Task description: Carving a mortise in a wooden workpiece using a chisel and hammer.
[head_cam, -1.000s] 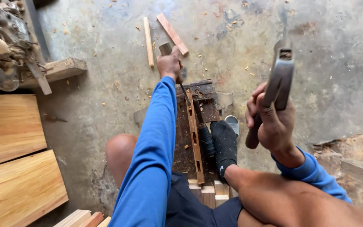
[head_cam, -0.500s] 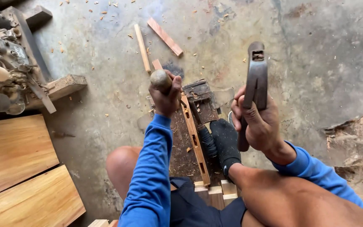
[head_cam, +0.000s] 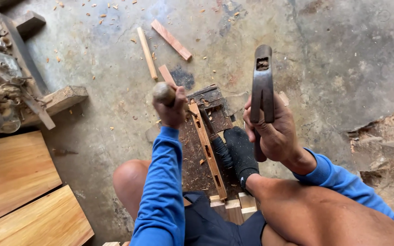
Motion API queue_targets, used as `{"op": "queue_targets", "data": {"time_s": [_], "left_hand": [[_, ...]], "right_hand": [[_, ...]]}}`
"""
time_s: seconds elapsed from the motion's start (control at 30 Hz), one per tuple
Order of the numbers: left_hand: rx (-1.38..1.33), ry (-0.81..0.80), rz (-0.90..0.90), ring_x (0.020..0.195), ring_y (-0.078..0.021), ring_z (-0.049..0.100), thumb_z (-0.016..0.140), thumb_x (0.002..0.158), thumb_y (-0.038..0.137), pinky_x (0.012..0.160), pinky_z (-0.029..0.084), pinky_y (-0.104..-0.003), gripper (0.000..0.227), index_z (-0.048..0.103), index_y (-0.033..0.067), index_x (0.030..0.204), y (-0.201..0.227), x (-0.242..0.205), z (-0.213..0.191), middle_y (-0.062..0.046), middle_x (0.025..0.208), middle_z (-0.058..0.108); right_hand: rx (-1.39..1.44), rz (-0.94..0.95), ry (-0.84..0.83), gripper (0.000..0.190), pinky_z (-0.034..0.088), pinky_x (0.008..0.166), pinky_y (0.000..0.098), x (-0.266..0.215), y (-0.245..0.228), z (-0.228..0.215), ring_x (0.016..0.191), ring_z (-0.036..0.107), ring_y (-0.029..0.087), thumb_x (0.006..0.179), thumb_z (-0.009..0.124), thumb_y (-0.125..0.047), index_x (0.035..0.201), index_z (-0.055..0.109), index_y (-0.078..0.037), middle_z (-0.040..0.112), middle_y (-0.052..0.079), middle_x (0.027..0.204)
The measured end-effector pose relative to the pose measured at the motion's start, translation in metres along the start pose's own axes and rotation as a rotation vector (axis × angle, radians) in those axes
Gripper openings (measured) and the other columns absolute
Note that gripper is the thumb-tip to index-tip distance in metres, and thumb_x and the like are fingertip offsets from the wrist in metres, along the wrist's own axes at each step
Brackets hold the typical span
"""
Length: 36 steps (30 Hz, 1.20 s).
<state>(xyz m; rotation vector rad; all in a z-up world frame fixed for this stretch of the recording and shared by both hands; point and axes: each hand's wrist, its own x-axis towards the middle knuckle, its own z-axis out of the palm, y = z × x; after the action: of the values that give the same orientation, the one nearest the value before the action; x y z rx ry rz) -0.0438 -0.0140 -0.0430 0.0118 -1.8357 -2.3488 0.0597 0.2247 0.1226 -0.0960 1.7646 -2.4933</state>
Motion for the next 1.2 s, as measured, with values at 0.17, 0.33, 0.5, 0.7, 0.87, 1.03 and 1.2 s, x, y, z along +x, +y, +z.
{"op": "queue_targets", "data": {"time_s": [0.17,0.33,0.5,0.7,0.87,1.03,1.2], "left_hand": [[0.053,0.008,0.058,0.067,-0.0113,0.068,0.077,0.094,0.013,0.059,0.061,-0.026,0.016,0.063,0.0069,0.099,-0.020,-0.012,0.003,-0.002,0.081,0.068],[0.312,-0.113,0.247,0.073,-0.0149,0.072,0.081,0.093,0.016,0.066,0.063,-0.029,0.023,0.064,0.0048,0.104,-0.023,-0.010,0.020,-0.004,0.085,0.072],[0.299,0.034,0.026,0.066,-0.0128,0.068,0.080,0.091,0.024,0.057,0.060,-0.027,0.033,0.064,0.0024,0.110,-0.053,0.042,0.028,-0.005,0.083,0.070],[0.313,0.129,-0.279,0.054,-0.0137,0.067,0.079,0.088,0.028,0.049,0.055,-0.032,0.033,0.069,-0.0009,0.099,-0.079,0.075,0.031,-0.007,0.070,0.071],[0.428,0.101,-0.490,0.054,-0.0145,0.068,0.073,0.089,0.033,0.050,0.055,-0.031,0.032,0.069,0.0030,0.099,-0.142,0.065,-0.007,-0.007,0.067,0.070],[-0.076,-0.081,-0.934,0.057,-0.0119,0.055,0.077,0.097,0.041,0.051,0.051,-0.031,0.038,0.059,0.0078,0.096,-0.062,0.057,-0.015,-0.001,0.072,0.056],[-0.147,-0.202,-0.492,0.064,-0.0143,0.060,0.081,0.089,0.044,0.057,0.052,-0.029,0.042,0.063,0.0094,0.105,0.046,0.024,-0.030,-0.004,0.078,0.061]], "right_hand": [[0.026,0.009,-0.008,0.036,0.043,0.059,0.0220,0.000,-0.001,0.000,0.064,0.050,0.008,0.108,0.064,-0.032,0.125,0.051,-0.003,0.053,0.003,0.083],[-0.003,0.016,0.008,0.033,0.042,0.057,0.0220,0.002,-0.006,0.009,0.062,0.050,0.008,0.110,0.062,-0.032,0.121,0.053,-0.002,0.051,0.002,0.079],[0.143,0.047,0.017,0.035,0.044,0.056,0.0248,-0.001,-0.014,0.005,0.070,0.047,0.010,0.109,0.065,-0.031,0.121,0.054,0.000,0.049,0.002,0.085],[0.219,0.129,0.134,0.036,0.043,0.055,0.0285,0.001,-0.019,0.001,0.058,0.050,0.012,0.106,0.059,-0.042,0.117,0.052,-0.009,0.051,0.004,0.082],[0.254,0.185,0.207,0.037,0.044,0.059,0.0298,-0.004,-0.012,-0.010,0.059,0.050,0.012,0.107,0.057,-0.045,0.115,0.052,-0.009,0.050,0.004,0.082],[0.251,0.185,0.241,0.038,0.044,0.055,0.0303,0.005,-0.005,-0.015,0.056,0.050,0.012,0.105,0.057,-0.045,0.114,0.053,-0.009,0.049,0.004,0.078],[0.258,0.134,0.225,0.034,0.045,0.057,0.0300,0.003,-0.007,-0.014,0.059,0.051,0.012,0.110,0.055,-0.043,0.115,0.052,-0.009,0.050,0.004,0.081]]}}
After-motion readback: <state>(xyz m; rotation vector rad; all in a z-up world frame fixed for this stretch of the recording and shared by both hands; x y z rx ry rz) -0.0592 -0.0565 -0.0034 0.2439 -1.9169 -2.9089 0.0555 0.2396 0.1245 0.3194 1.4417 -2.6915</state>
